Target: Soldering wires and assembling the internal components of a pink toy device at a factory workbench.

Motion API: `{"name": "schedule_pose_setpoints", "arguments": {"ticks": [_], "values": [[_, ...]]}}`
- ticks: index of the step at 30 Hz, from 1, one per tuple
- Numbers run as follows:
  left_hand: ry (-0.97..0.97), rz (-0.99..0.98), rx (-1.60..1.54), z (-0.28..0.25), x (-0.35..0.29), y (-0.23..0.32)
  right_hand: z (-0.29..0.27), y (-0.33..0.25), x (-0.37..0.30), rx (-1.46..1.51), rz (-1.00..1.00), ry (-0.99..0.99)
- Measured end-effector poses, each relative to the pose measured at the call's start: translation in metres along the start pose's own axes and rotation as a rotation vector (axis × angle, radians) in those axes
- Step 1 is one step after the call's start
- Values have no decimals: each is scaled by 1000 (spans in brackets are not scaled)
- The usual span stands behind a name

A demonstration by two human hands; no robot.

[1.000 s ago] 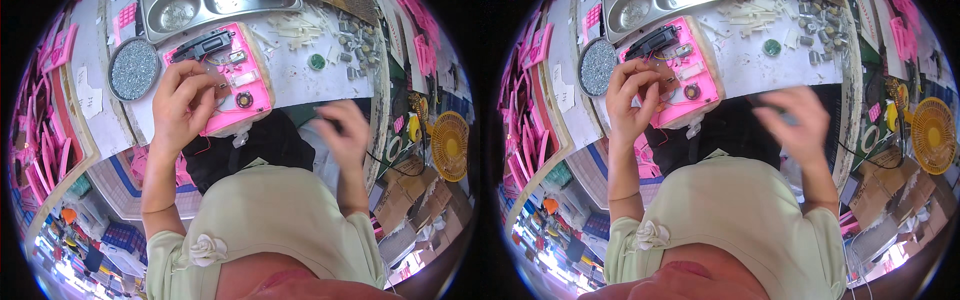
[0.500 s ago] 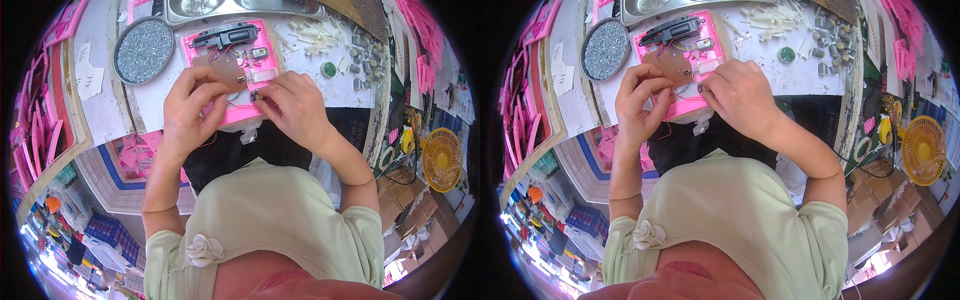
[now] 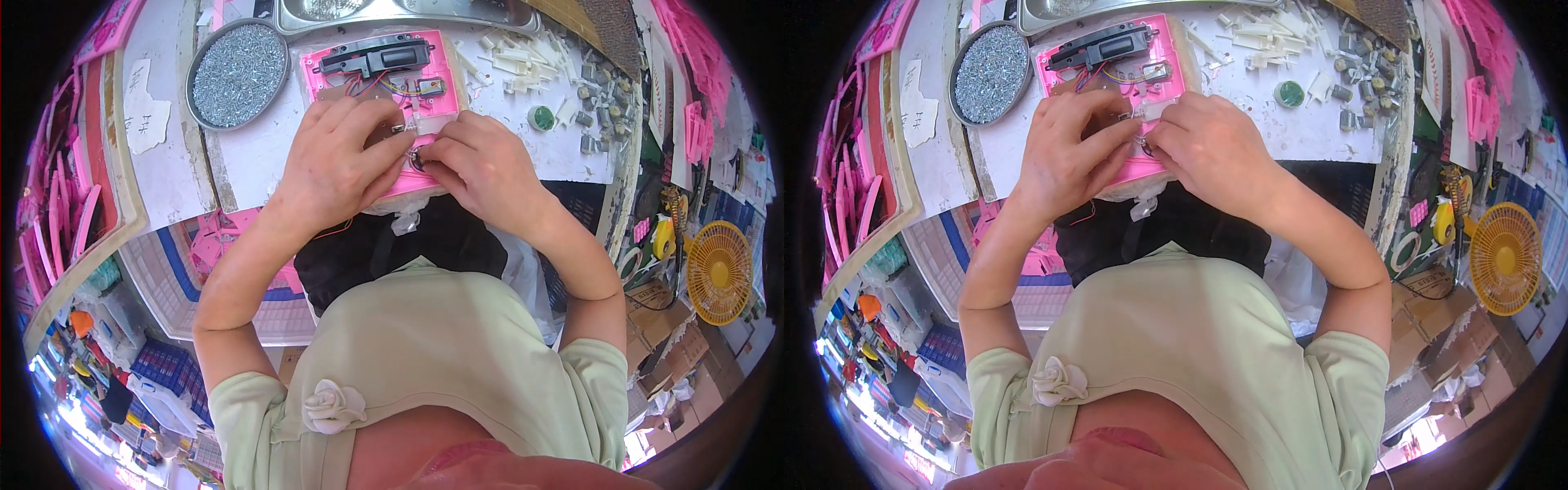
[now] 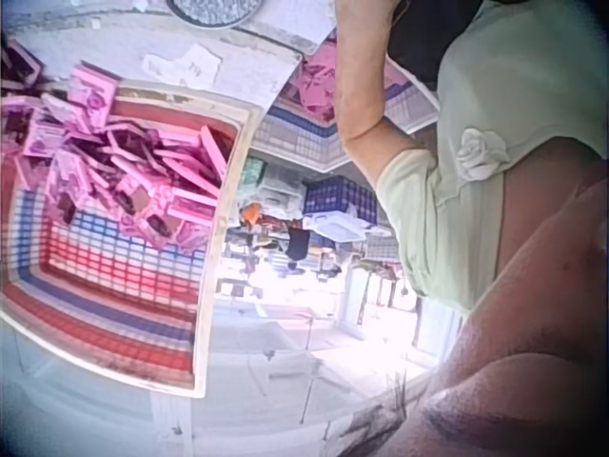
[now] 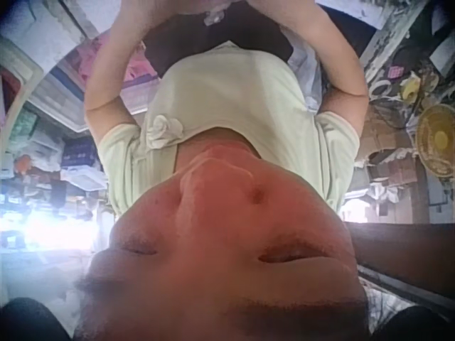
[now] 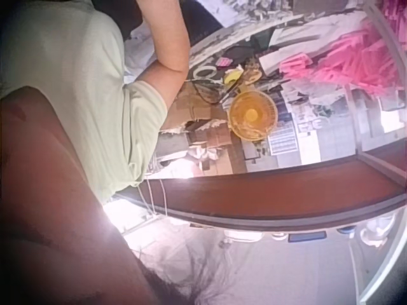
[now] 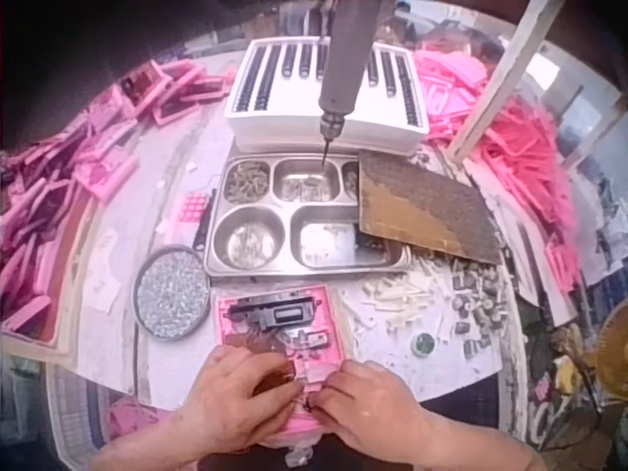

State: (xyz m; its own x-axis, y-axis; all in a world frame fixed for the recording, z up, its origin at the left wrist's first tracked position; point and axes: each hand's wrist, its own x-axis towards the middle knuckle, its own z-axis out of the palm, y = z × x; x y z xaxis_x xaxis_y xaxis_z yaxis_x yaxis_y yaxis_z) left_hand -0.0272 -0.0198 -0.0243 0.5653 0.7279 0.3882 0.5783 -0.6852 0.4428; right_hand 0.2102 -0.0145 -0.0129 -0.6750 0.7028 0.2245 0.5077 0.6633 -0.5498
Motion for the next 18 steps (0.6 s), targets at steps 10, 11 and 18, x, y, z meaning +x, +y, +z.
{"name": "schedule_pose_setpoints", "arguments": {"ticks": [10, 11, 18], "values": [[-21, -17, 27, -4, -3, 0, -2, -6, -6, 3, 99, 17], [-24, -20, 16, -5, -3, 0, -8, -5, -6, 62, 118, 50], [155, -22, 12, 4, 9, -1, -27, 33, 20, 13, 293, 227]]}}
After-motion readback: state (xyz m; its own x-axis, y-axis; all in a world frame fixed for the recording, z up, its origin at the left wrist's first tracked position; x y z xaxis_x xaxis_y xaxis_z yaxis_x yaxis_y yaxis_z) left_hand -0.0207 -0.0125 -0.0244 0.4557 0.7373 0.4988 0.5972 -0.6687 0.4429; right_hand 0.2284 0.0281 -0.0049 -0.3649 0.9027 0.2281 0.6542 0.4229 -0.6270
